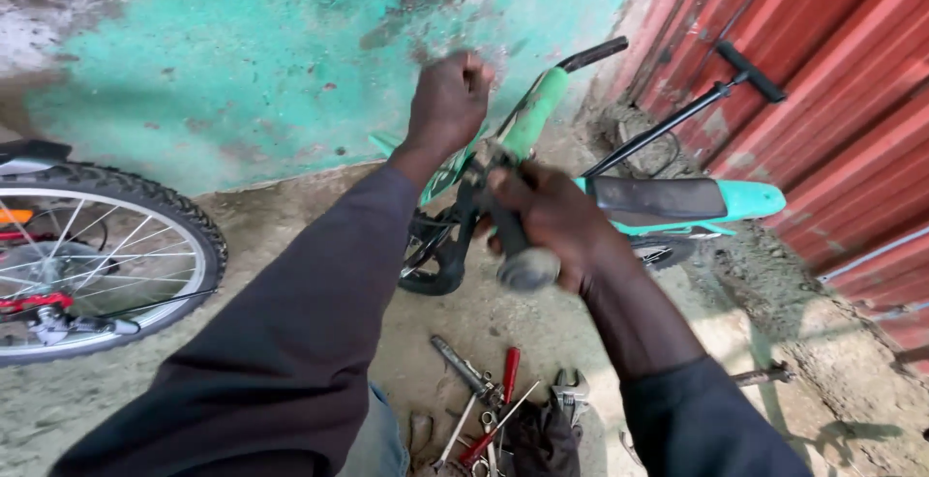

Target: The person uses a screwdriver to loosen and remove bolts from the seat post and front fork of a teal mini dirt bike. They then lift the bike to inspect the underside and remove the front wheel. Finally, they reassemble the bike by reattaching the front wheel and handlebars.

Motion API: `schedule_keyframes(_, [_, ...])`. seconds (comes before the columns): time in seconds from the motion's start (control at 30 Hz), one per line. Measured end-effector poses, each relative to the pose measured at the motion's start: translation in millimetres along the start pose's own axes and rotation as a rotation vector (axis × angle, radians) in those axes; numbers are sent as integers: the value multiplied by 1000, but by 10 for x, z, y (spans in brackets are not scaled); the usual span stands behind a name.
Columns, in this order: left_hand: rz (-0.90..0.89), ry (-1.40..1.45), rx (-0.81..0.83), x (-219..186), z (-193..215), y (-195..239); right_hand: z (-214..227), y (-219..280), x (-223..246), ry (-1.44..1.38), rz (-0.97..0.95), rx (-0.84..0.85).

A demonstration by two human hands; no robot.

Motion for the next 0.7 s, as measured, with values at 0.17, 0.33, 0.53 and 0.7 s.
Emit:
schedule_keyframes(0.17, [-541, 491, -117, -908, 806, 406, 324, -929, 215, -43, 109, 8])
schedule_keyframes(0.33, [-664, 508, 18, -914, 744, 321, 908, -1704, 183, -427, 74, 194])
schedule_keyframes(0.53, [-803, 193, 167, -867, 472, 88, 902, -1278, 196, -306, 238, 342])
schedule_keyframes(0.7, [-740, 196, 238, -885, 395, -66, 1904, -1053, -118, -15, 259, 143])
Point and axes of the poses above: each hand's wrist, its own y-axis away from the middle knuckle, its own z-axis out of the back of the hand, x = y × z, the point moved 1 cm from there along -y, towards the middle knuckle, and after that the axes turned 13 degrees about -y, right-handed, at the moved point
